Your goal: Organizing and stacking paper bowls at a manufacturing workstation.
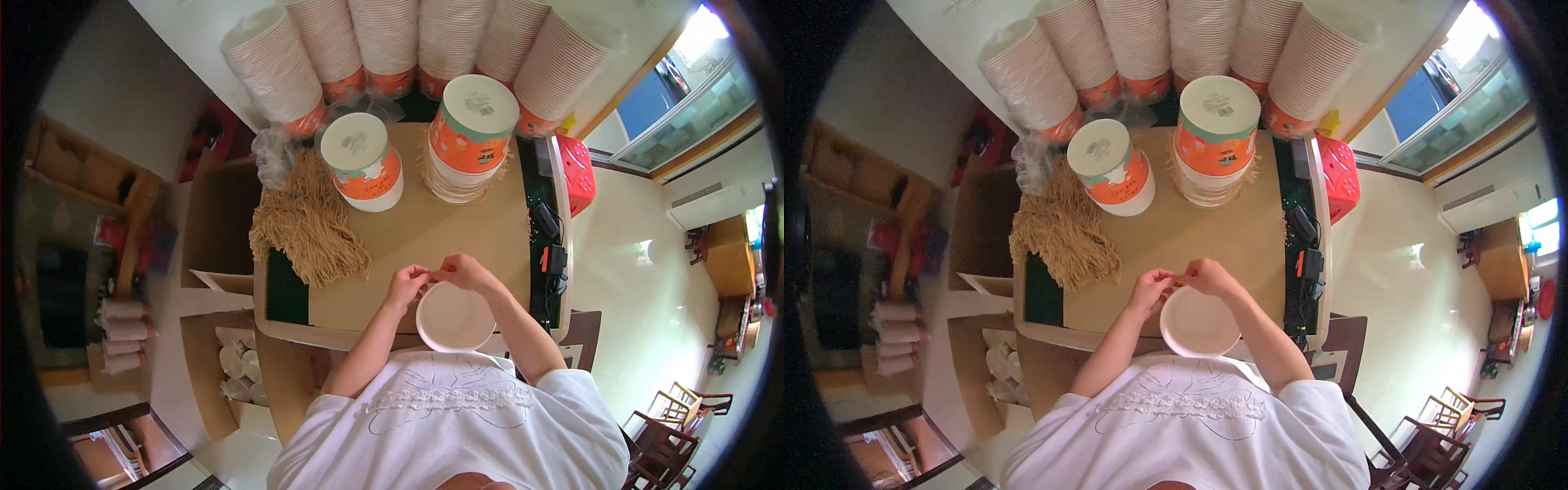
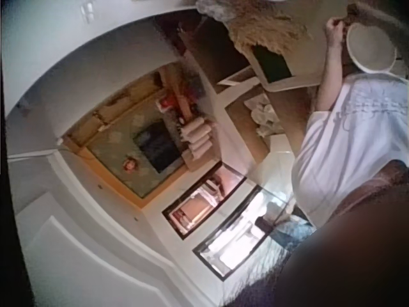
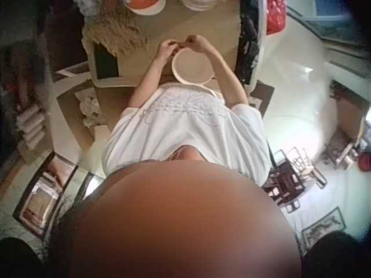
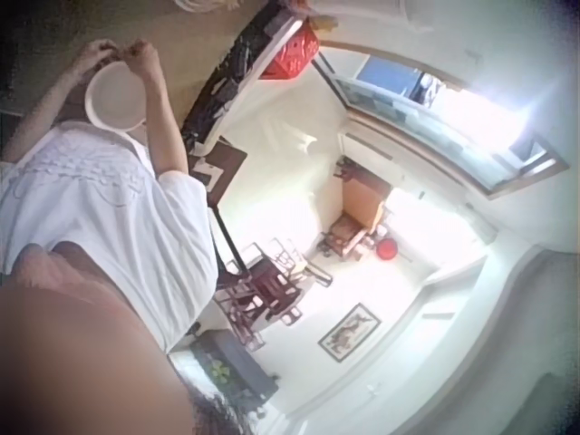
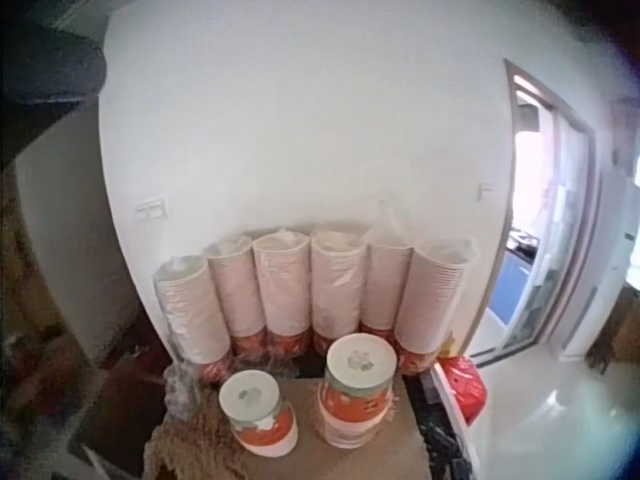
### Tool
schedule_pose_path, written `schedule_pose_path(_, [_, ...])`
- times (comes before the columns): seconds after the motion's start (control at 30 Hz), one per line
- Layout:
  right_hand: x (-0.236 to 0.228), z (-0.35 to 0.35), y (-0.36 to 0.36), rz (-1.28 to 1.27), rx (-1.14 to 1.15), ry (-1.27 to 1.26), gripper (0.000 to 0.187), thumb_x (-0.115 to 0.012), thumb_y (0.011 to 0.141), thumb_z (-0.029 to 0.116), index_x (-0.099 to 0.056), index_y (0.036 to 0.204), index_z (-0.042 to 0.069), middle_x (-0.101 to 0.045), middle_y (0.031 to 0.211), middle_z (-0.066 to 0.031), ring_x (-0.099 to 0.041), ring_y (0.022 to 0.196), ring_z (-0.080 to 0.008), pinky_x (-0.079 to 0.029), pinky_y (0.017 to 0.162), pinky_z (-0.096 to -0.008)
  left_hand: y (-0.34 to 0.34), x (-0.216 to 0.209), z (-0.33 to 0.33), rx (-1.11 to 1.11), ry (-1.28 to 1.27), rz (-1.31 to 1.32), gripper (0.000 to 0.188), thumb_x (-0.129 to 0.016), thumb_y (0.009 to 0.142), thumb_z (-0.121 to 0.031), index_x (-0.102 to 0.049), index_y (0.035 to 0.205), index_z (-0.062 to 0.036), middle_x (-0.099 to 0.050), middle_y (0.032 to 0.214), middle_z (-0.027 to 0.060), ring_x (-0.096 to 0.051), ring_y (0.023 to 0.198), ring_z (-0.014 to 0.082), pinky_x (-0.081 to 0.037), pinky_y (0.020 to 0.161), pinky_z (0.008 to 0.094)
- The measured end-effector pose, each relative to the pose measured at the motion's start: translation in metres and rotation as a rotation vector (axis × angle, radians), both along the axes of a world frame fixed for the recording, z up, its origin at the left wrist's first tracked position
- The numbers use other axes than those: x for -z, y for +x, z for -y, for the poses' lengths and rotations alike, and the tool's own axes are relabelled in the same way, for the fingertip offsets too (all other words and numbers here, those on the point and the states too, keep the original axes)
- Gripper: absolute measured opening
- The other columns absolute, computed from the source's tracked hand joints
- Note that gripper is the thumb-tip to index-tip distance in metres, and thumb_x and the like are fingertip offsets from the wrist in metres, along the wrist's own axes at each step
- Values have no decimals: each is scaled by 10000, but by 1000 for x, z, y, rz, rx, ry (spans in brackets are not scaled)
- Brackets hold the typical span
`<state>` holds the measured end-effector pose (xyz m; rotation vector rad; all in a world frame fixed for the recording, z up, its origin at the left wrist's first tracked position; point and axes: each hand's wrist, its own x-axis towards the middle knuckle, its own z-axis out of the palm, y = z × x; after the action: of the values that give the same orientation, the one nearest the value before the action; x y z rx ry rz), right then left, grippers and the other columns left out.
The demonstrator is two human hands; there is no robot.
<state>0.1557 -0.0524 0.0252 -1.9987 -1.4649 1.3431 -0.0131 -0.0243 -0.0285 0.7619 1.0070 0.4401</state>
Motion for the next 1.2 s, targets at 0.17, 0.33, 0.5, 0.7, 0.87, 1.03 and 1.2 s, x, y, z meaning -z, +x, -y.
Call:
schedule_pose_path(0.17, [-8, -5, 1, -131, -121, -90, 168, -596, 746, 174, -626, 803, 19, -618, 724, -79, -571, 673, -136, -445, 606, -260, -4, 16, 4, -24, -6, 91, 75, -549, 801, -85, -546, 863, -44, -593, 763, 42, -531, 568, 86, -419, 459, 193])
schedule_pose_path(0.33, [23, -1, 10, -322, -10, -76, 125, -573, 745, 78, -614, 837, 4, -616, 751, -63, -567, 692, -121, -447, 617, -233, 1, 9, 3, 17, 4, 17, 73, -548, 808, -102, -556, 861, -53, -592, 737, 25, -530, 570, 80, -416, 468, 190])
schedule_pose_path(0.5, [33, -5, 10, -442, -5, -76, 159, -548, 738, 2, -574, 895, 13, -608, 780, -64, -570, 715, -123, -448, 631, -221, 4, 23, 3, 64, 167, -37, 71, -556, 807, -118, -582, 831, -57, -597, 716, 10, -536, 582, 70, -419, 479, 194])
schedule_pose_path(0.7, [31, -3, 10, -400, 73, -92, 147, -531, 756, -10, -521, 899, 24, -601, 780, -70, -569, 739, -121, -441, 645, -216, 5, 25, 2, 100, 223, -88, 81, -563, 805, -136, -586, 830, -63, -591, 708, 2, -521, 572, 59, -414, 483, 190])
schedule_pose_path(0.87, [26, -3, 8, -351, 71, -107, 133, -530, 767, -11, -512, 894, 24, -604, 778, -81, -573, 744, -126, -443, 646, -224, 1, 16, 0, 119, 152, 20, 134, -564, 805, -142, -594, 915, -72, -588, 736, -11, -507, 584, 43, -409, 503, 177])
schedule_pose_path(1.03, [38, -1, 12, -445, 92, -85, 112, -526, 780, -17, -501, 879, 28, -606, 784, -85, -573, 748, -128, -443, 645, -223, 1, 3, -3, 147, 137, 125, 200, -561, 808, -141, -587, 992, -66, -589, 771, -18, -508, 603, 43, -415, 521, 178])
schedule_pose_path(1.2, [32, -2, 11, -452, 86, -70, 109, -526, 792, -16, -492, 887, 27, -606, 785, -84, -570, 742, -125, -445, 649, -223, 1, 13, -6, 182, 151, 122, 213, -587, 785, -79, -573, 995, -43, -596, 819, 5, -547, 684, 72, -455, 593, 213])
